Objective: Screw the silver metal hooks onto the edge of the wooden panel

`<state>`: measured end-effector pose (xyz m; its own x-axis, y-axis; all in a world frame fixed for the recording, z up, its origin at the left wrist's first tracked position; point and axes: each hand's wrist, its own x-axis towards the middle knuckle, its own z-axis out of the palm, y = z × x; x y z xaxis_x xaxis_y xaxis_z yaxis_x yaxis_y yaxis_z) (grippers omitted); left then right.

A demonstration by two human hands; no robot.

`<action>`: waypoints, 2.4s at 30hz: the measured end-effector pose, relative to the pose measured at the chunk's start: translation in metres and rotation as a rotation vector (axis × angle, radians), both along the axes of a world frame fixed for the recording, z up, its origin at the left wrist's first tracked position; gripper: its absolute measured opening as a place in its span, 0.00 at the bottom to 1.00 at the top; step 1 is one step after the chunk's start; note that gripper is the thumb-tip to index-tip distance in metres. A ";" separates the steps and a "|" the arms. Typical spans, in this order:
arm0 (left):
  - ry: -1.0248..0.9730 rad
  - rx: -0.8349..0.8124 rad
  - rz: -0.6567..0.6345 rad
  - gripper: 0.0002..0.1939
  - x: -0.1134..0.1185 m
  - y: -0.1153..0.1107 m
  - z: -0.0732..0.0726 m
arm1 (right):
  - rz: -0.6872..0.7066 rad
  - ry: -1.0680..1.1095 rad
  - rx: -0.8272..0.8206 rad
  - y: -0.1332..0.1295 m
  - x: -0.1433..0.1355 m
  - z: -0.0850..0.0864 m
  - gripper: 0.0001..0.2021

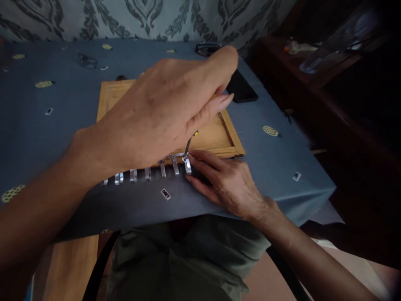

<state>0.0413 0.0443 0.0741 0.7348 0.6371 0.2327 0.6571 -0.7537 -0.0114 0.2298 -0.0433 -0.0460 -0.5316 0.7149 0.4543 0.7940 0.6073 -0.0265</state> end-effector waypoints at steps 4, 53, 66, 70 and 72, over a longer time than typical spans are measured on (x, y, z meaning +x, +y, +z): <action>0.033 0.030 0.008 0.20 -0.003 0.003 0.001 | 0.003 0.011 0.018 0.000 0.001 0.000 0.16; 0.084 0.092 -0.090 0.15 -0.001 0.003 -0.005 | 0.035 0.029 0.035 0.002 0.000 -0.001 0.16; -0.120 0.049 -0.058 0.17 -0.010 0.003 0.001 | 0.019 0.026 -0.014 0.001 0.001 0.000 0.16; -0.209 0.018 -0.256 0.13 -0.019 0.008 0.001 | 0.011 0.027 0.005 0.001 0.001 -0.001 0.16; -0.218 -0.027 -0.338 0.10 -0.022 0.010 0.001 | 0.016 0.029 0.006 0.001 0.001 -0.002 0.16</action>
